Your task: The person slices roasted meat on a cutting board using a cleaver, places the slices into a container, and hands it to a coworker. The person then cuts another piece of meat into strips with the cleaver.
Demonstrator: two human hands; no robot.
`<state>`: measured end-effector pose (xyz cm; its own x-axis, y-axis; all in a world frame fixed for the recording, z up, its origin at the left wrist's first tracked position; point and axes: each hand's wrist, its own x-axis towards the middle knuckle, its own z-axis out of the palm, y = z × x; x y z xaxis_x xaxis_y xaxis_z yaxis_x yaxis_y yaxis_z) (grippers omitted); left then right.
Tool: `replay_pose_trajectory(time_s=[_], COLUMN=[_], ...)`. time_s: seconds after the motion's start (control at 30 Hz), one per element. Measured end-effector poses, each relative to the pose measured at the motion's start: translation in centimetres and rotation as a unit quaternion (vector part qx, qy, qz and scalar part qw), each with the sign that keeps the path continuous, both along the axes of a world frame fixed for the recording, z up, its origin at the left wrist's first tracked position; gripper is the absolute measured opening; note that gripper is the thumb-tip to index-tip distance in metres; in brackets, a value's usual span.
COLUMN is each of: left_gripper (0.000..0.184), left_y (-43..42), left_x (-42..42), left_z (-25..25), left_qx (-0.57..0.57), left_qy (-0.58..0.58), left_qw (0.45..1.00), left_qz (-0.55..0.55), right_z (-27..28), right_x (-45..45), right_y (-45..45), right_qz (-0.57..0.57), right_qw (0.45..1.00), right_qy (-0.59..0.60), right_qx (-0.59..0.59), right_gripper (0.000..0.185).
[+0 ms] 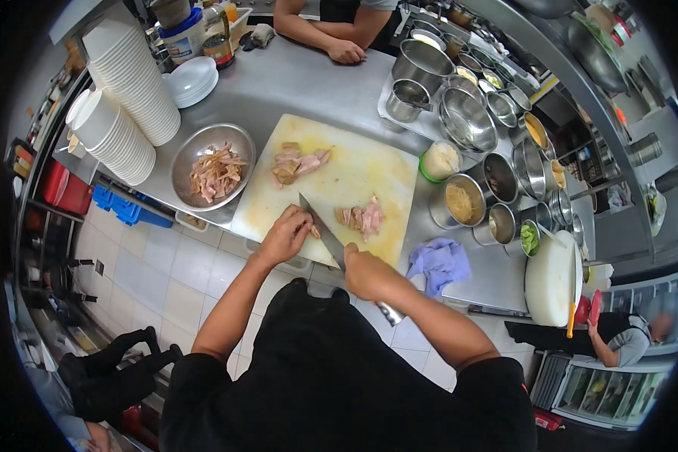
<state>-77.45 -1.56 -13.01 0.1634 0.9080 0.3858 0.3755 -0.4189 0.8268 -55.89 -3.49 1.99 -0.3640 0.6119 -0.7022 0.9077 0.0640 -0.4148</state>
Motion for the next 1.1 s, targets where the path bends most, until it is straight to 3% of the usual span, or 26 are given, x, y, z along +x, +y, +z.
replay_pose_trajectory(time_s=[0.07, 0.23, 0.37, 0.5, 0.6, 0.67, 0.73, 0.83, 0.93, 0.97, 1.1], left_gripper=[0.008, 0.006, 0.018, 0.032, 0.038, 0.041, 0.046, 0.048, 0.05, 0.054, 0.023], left_y=[-0.2, -1.3, -0.7, 0.9, 2.1, 2.4, 2.7, 2.0, 1.6, 1.7, 2.0], left_x=[-0.3, -0.8, -0.7, 1.1, 2.3, 2.5, 2.1, 1.8, 2.0, 1.8, 1.6], left_z=[-0.1, 0.8, 0.2, 0.2, -1.6, -1.7, -0.7, -1.0, 1.3, 0.0, -2.5], left_qx=[-0.017, -0.06, 0.009, 0.102, 0.061, 0.049, 0.021, 0.034, 0.012, 0.02, 0.096], left_qy=[0.0, -0.021, 0.049, 0.117, 0.228, 0.244, 0.234, 0.229, 0.214, 0.159, 0.092], left_qw=[1.0, 0.997, 0.996, 0.988, 0.972, 0.968, 0.97, 0.97, 0.974, 0.985, 0.988], left_qz=[0.01, 0.042, 0.074, 0.02, -0.015, -0.021, -0.055, -0.078, -0.076, -0.069, -0.075], right_z=[-3.7, -4.0, -1.5, -0.9, -4.0, -5.3, -2.9, 0.1, -1.5, -3.4, -4.9], right_x=[0.0, 3.2, 5.4, 7.1, 8.8, 9.2, 8.4, 7.3, 7.7, 8.2, 8.4], right_y=[-1.8, -0.9, -1.5, -1.6, -1.1, -1.3, -1.3, -1.6, -1.7, -1.8, -2.0], right_qz=[0.036, -0.014, -0.082, -0.114, -0.113, -0.121, -0.12, -0.139, -0.108, -0.081, -0.075], right_qw=[0.988, 0.983, 0.964, 0.966, 0.964, 0.967, 0.966, 0.98, 0.977, 0.972, 0.975], right_qy=[0.003, 0.093, 0.123, 0.102, 0.112, 0.11, 0.108, 0.085, 0.108, 0.125, 0.104], right_qx=[0.149, 0.16, 0.22, 0.21, 0.214, 0.197, 0.201, 0.109, 0.145, 0.182, 0.18], right_gripper=[0.02, 0.019, 0.023, 0.026, 0.034, 0.042, 0.047, 0.069, 0.065, 0.059, 0.039])
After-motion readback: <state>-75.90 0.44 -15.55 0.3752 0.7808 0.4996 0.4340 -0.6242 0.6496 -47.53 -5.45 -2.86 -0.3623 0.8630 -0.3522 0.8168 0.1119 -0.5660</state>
